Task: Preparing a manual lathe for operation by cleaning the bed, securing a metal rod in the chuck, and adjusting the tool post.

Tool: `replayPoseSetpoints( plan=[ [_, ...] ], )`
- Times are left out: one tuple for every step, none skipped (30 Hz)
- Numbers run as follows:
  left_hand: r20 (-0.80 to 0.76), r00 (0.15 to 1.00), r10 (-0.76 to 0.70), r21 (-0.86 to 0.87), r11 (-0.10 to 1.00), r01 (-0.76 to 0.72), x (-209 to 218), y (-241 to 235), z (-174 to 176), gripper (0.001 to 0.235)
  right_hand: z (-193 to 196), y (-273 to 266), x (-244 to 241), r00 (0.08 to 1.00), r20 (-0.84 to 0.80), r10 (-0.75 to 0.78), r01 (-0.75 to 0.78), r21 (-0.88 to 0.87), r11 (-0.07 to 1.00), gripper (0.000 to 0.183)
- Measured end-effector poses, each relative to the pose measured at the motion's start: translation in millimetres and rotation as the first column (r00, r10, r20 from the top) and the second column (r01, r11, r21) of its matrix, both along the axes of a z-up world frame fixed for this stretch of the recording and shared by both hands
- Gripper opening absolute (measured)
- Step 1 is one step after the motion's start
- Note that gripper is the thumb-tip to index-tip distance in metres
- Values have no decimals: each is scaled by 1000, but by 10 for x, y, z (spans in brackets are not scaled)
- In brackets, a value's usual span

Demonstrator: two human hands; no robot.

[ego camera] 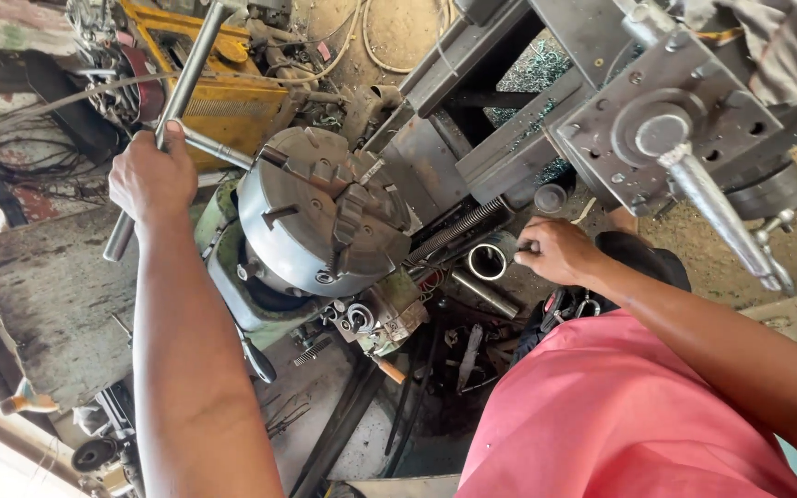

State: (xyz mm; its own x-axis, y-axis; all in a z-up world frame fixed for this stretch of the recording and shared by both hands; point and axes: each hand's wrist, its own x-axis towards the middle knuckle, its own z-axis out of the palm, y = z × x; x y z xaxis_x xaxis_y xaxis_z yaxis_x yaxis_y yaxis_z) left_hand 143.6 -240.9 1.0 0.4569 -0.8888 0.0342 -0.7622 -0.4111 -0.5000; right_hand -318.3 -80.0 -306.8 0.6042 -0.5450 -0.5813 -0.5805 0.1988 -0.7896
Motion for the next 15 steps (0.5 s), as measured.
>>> replayPoseSetpoints(
  plan=[
    [1, 1000, -10, 4, 1000, 10, -34, -27, -19, 65, 2, -3, -62, 1000, 1, -10, 10, 4, 1000, 25],
    [1, 1000, 4, 3, 1000, -4, -65, -58, -34, 65, 2, -19, -122, 1000, -9, -23, 23, -6, 1000, 26],
    [2, 1000, 19, 3, 1000, -19, -94, -89, -46, 65, 4, -35, -179, 999, -18, -37, 36, -16, 999, 28],
    [2, 1000, 11, 4, 1000, -11, -112, -106, -44, 65, -19, -41, -215, 999, -17, -44, 43, -15, 999, 28],
    [-2, 999, 48, 19, 999, -47, -126, -122, -41, 66, -40, -47, -247, 998, -26, -57, 57, -15, 998, 30],
    [-5, 996, 85, 33, 996, -85, -135, -134, -32, 68, -61, -59, -276, 997, -33, -70, 69, -16, 997, 32],
    [-4, 997, 80, 33, 996, -80, -142, -122, -34, 68, -26, -93, -297, 997, -32, -75, 75, -16, 997, 32],
    [6, 997, 80, 33, 996, -80, -141, -101, -26, 69, 10, -125, -311, 995, -43, -86, 85, -27, 996, 33],
    [16, 997, 80, 34, 996, -81, -135, -80, -17, 71, 49, -157, -319, 994, -55, -96, 94, -37, 995, 34],
    [17, 997, 78, 31, 996, -79, -171, -55, 7, 71, 47, -170, -313, 994, -53, -99, 97, -40, 995, 34],
    [7, 995, 95, 10, 995, -95, -202, -30, 33, 72, 48, -183, -300, 995, -21, -102, 101, -32, 994, 34],
    [-5, 994, 114, -13, 993, -114, -226, 4, 59, 73, 47, -207, -288, 995, 12, -103, 103, -27, 994, 34],
    [-5, 993, 114, -18, 993, -114, -244, 70, 94, 73, 60, -221, -251, 995, 13, -102, 103, -31, 994, 34],
    [-4, 996, 87, -52, 995, -87, -258, 145, 126, 74, 73, -241, -216, 997, -2, -79, 79, -65, 995, 34],
    [-1, 998, 59, -87, 994, -59, -265, 217, 159, 75, 89, -264, -174, 998, -18, -57, 55, -99, 994, 35]
  ],
)
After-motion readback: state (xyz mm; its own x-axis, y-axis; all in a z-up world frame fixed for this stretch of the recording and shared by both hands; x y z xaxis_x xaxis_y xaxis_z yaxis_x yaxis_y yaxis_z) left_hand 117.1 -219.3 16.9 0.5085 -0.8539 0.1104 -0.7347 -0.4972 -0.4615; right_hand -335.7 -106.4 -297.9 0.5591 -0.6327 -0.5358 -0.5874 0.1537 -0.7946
